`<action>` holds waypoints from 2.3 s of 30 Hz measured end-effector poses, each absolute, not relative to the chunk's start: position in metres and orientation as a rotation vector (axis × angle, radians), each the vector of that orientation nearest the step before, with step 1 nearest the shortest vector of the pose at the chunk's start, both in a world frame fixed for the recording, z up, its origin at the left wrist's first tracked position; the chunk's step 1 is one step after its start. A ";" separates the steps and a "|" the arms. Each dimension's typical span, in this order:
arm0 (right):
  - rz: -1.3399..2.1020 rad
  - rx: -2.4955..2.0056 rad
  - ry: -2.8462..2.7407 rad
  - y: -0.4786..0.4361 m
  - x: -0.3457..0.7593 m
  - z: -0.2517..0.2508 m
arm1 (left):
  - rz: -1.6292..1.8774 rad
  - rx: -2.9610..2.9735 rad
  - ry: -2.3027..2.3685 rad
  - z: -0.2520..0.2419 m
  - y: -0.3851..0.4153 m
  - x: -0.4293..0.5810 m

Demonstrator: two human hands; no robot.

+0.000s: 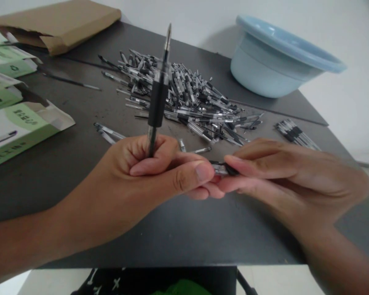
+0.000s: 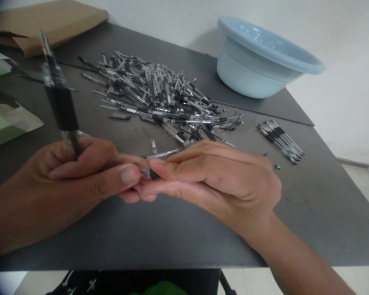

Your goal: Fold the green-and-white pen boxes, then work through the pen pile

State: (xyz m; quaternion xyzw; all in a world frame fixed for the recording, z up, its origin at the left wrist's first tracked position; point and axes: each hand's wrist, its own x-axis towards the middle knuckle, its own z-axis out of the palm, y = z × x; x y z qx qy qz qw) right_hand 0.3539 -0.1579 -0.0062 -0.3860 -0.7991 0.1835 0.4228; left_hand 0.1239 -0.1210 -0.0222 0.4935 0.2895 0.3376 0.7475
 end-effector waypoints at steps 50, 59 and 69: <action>1.031 -0.921 -1.621 -0.156 0.354 0.002 | 0.788 1.363 0.695 -0.012 -0.117 0.121; 1.374 -0.979 -1.518 -0.149 0.361 -0.001 | 0.842 1.498 0.784 -0.018 -0.122 0.118; 1.545 -1.012 -1.501 -0.147 0.363 -0.004 | 0.681 1.734 0.790 -0.023 -0.111 0.110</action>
